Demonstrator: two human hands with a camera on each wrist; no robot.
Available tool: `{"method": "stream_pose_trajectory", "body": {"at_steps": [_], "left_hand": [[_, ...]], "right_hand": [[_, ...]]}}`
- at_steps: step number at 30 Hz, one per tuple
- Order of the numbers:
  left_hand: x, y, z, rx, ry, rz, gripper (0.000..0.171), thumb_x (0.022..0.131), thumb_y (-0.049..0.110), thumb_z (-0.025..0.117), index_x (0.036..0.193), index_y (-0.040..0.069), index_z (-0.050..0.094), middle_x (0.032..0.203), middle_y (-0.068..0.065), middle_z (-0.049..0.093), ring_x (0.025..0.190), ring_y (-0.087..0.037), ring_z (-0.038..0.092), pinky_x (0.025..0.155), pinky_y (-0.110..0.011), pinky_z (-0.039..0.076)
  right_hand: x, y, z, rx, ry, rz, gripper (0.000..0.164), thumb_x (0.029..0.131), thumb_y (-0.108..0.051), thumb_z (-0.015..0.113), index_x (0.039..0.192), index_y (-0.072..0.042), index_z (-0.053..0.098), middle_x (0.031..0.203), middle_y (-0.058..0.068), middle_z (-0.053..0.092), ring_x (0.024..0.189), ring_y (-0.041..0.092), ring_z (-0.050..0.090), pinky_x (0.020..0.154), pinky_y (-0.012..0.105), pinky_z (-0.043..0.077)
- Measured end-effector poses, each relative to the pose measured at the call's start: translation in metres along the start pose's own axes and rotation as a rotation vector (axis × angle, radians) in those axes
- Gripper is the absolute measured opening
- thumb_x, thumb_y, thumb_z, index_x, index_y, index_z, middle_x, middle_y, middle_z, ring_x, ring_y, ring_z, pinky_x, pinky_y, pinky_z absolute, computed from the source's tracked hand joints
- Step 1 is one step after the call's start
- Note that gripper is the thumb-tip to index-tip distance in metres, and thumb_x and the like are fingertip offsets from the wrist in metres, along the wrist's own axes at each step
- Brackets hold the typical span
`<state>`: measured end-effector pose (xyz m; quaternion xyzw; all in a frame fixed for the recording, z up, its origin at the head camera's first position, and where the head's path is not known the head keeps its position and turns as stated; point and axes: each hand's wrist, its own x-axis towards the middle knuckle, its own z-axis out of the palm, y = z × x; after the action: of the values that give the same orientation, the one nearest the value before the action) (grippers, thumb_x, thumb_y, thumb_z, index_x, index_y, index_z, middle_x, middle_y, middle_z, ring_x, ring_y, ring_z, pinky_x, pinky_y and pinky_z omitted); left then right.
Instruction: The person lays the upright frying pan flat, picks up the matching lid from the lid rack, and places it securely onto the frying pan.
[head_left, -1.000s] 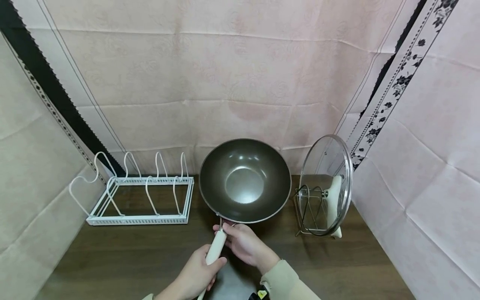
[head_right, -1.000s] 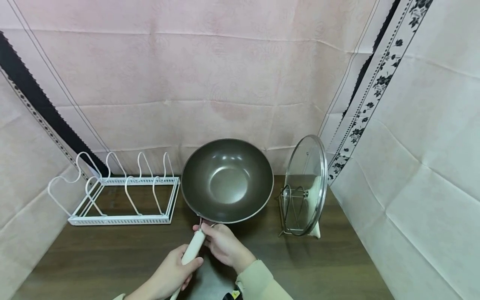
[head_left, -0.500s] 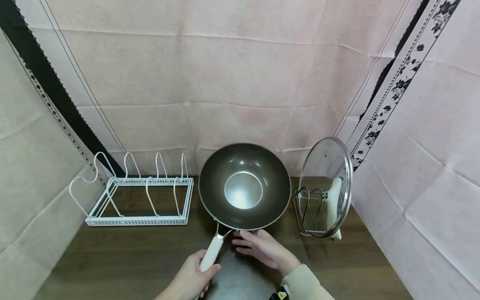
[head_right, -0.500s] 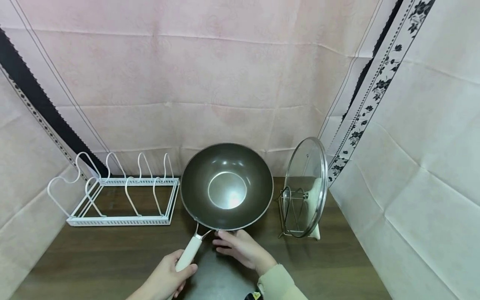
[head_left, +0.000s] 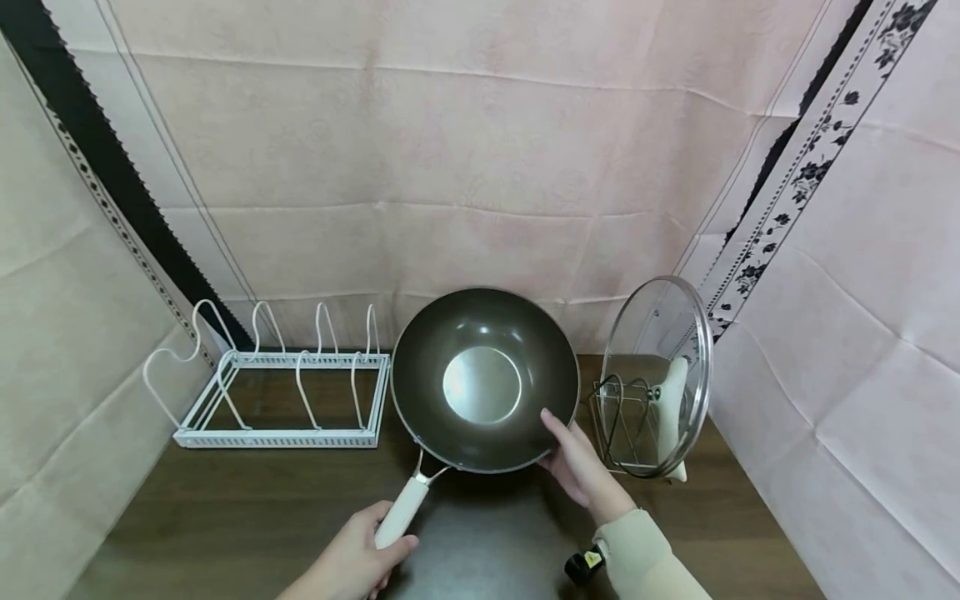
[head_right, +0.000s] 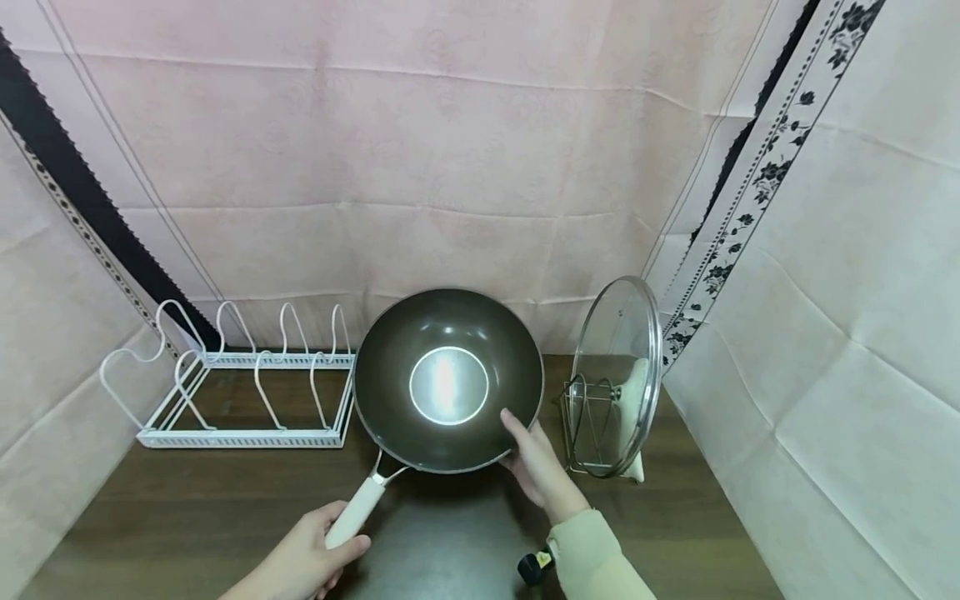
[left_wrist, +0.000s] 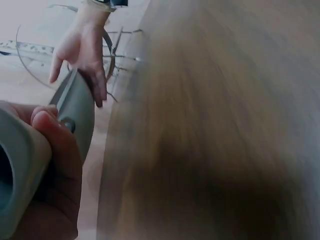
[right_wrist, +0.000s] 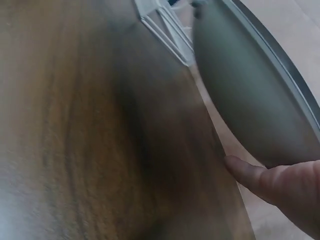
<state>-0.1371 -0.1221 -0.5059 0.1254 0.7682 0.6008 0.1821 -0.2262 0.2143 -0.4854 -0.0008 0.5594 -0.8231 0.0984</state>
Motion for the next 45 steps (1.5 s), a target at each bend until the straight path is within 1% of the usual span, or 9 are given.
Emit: {"method": "stream_pose_trajectory", "body": {"at_steps": [8, 12, 15, 19, 24, 27, 39, 42, 45], "left_hand": [[-0.010, -0.010, -0.031, 0.099, -0.098, 0.079, 0.028, 0.091, 0.022, 0.069, 0.101, 0.002, 0.052, 0.049, 0.002, 0.050, 0.037, -0.008, 0.047, 0.035, -0.026, 0.040], [-0.011, -0.013, -0.041, 0.130, -0.124, 0.074, 0.029, 0.091, 0.023, 0.068, 0.104, 0.003, 0.052, 0.050, 0.002, 0.050, 0.037, -0.008, 0.048, 0.035, -0.026, 0.040], [-0.013, -0.015, -0.048, 0.147, -0.140, 0.085, 0.027, 0.092, 0.022, 0.068, 0.104, 0.003, 0.053, 0.050, 0.003, 0.050, 0.037, -0.007, 0.048, 0.034, -0.027, 0.041], [-0.017, -0.016, -0.057, 0.145, -0.162, 0.094, 0.025, 0.092, 0.020, 0.067, 0.105, 0.004, 0.053, 0.050, 0.003, 0.050, 0.037, -0.006, 0.048, 0.033, -0.026, 0.041], [-0.019, -0.017, -0.064, 0.130, -0.181, 0.096, 0.025, 0.091, 0.018, 0.067, 0.106, 0.003, 0.054, 0.050, 0.004, 0.050, 0.038, -0.006, 0.049, 0.034, -0.025, 0.041], [-0.019, -0.019, -0.066, 0.139, -0.188, 0.106, 0.023, 0.092, 0.017, 0.066, 0.104, 0.002, 0.053, 0.050, 0.005, 0.050, 0.038, -0.005, 0.049, 0.034, -0.026, 0.042], [-0.015, -0.025, -0.068, 0.288, -0.091, 0.091, 0.025, 0.093, 0.028, 0.067, 0.102, 0.009, 0.055, 0.056, 0.003, 0.052, 0.039, -0.010, 0.050, 0.034, -0.030, 0.042], [-0.013, -0.026, -0.069, 0.372, -0.056, 0.116, 0.025, 0.093, 0.031, 0.066, 0.104, 0.011, 0.056, 0.060, 0.004, 0.052, 0.040, -0.010, 0.051, 0.037, -0.029, 0.044], [-0.011, -0.026, -0.069, 0.525, 0.020, 0.182, 0.022, 0.092, 0.034, 0.066, 0.105, 0.017, 0.058, 0.065, 0.011, 0.052, 0.050, -0.004, 0.051, 0.047, -0.027, 0.046]], "right_hand": [[0.007, -0.009, -0.010, 0.099, 0.155, 0.030, 0.058, 0.096, -0.036, 0.059, 0.143, -0.013, 0.034, 0.138, 0.009, 0.047, 0.123, 0.022, 0.047, 0.101, 0.039, 0.038], [0.008, -0.008, -0.013, 0.139, 0.199, 0.057, 0.061, 0.095, -0.036, 0.061, 0.142, -0.013, 0.031, 0.138, 0.008, 0.047, 0.125, 0.022, 0.045, 0.102, 0.038, 0.038], [0.009, -0.008, -0.014, 0.152, 0.211, 0.064, 0.072, 0.094, -0.037, 0.062, 0.148, -0.013, 0.021, 0.144, 0.009, 0.039, 0.130, 0.024, 0.039, 0.105, 0.039, 0.034], [0.009, -0.008, -0.015, 0.087, 0.225, 0.070, 0.081, 0.095, -0.036, 0.060, 0.154, -0.011, 0.009, 0.148, 0.011, 0.031, 0.131, 0.025, 0.037, 0.105, 0.040, 0.034], [0.011, -0.004, -0.018, -0.013, 0.244, 0.059, 0.060, 0.097, -0.026, 0.056, 0.148, -0.009, 0.029, 0.136, 0.017, 0.046, 0.116, 0.025, 0.052, 0.093, 0.040, 0.045], [0.013, -0.002, -0.017, -0.035, 0.250, 0.040, 0.055, 0.096, -0.023, 0.056, 0.144, -0.006, 0.034, 0.129, 0.016, 0.051, 0.109, 0.024, 0.056, 0.089, 0.039, 0.047], [0.009, -0.003, -0.009, -0.019, 0.299, 0.022, 0.048, 0.094, -0.014, 0.053, 0.139, -0.003, 0.041, 0.119, 0.016, 0.057, 0.101, 0.024, 0.060, 0.084, 0.038, 0.049], [0.007, -0.004, -0.007, 0.003, 0.313, 0.020, 0.048, 0.093, -0.013, 0.052, 0.139, -0.005, 0.041, 0.119, 0.016, 0.057, 0.100, 0.025, 0.060, 0.083, 0.038, 0.049], [0.006, -0.003, -0.004, 0.016, 0.322, 0.008, 0.048, 0.092, -0.011, 0.051, 0.139, -0.004, 0.041, 0.119, 0.017, 0.057, 0.102, 0.026, 0.060, 0.084, 0.039, 0.048]]}}
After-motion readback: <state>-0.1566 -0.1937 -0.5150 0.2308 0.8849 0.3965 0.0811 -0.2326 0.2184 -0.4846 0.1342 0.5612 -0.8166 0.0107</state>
